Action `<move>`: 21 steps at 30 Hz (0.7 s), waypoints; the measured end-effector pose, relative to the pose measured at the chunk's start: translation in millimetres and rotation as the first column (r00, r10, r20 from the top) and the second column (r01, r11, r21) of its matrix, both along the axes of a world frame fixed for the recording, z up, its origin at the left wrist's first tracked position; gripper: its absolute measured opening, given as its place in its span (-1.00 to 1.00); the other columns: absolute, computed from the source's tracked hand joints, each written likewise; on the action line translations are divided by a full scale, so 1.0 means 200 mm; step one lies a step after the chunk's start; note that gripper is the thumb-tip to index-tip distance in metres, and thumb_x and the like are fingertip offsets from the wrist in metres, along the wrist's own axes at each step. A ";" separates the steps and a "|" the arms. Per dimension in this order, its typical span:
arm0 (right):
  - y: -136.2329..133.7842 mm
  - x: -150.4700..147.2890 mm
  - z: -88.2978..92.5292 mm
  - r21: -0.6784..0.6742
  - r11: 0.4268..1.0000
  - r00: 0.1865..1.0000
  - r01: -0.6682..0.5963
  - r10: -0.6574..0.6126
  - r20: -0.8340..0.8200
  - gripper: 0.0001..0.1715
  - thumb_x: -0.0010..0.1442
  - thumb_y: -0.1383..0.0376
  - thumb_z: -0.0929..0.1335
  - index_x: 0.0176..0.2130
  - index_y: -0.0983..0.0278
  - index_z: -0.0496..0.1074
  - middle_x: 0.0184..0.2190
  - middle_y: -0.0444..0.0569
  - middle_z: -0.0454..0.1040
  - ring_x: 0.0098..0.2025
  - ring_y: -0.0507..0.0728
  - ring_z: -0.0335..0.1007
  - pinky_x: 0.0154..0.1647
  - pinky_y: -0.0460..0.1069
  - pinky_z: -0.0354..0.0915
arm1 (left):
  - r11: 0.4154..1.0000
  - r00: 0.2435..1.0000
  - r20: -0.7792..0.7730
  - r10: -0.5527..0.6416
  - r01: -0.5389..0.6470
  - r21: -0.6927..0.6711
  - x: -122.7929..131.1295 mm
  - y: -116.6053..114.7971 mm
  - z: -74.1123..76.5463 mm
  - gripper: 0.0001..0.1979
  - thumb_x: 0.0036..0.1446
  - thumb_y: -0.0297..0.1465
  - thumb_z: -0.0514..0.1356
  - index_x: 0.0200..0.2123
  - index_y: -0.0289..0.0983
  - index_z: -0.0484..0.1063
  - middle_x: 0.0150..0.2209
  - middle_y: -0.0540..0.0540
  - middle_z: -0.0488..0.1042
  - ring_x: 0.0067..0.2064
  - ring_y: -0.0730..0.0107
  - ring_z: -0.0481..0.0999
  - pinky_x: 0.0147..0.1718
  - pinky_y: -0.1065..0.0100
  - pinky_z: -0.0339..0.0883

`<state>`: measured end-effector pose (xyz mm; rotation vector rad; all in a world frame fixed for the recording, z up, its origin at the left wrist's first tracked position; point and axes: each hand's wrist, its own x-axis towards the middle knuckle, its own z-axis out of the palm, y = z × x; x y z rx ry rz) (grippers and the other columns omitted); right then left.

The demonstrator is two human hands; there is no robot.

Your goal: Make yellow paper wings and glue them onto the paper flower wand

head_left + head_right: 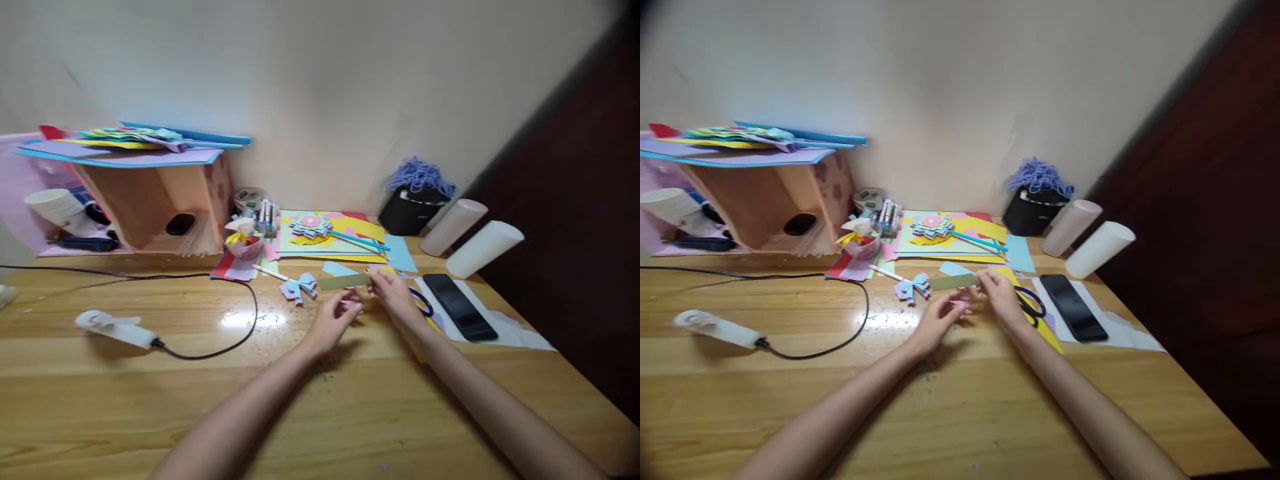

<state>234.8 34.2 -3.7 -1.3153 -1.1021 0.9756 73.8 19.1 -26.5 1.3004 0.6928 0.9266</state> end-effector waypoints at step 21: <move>-0.16 -0.01 -0.11 -0.178 0.924 0.933 -0.339 0.306 -0.188 -0.55 0.11 0.00 0.32 -0.18 0.30 0.43 -0.44 -0.09 0.47 -0.47 0.02 0.38 -0.43 -0.08 0.31 | 0.991 0.956 -0.292 0.010 0.029 0.129 0.01 -0.05 0.05 -0.68 0.16 -0.29 0.02 -0.46 -0.35 0.47 -0.56 -0.04 0.43 -0.58 0.53 0.33 -0.53 0.47 0.20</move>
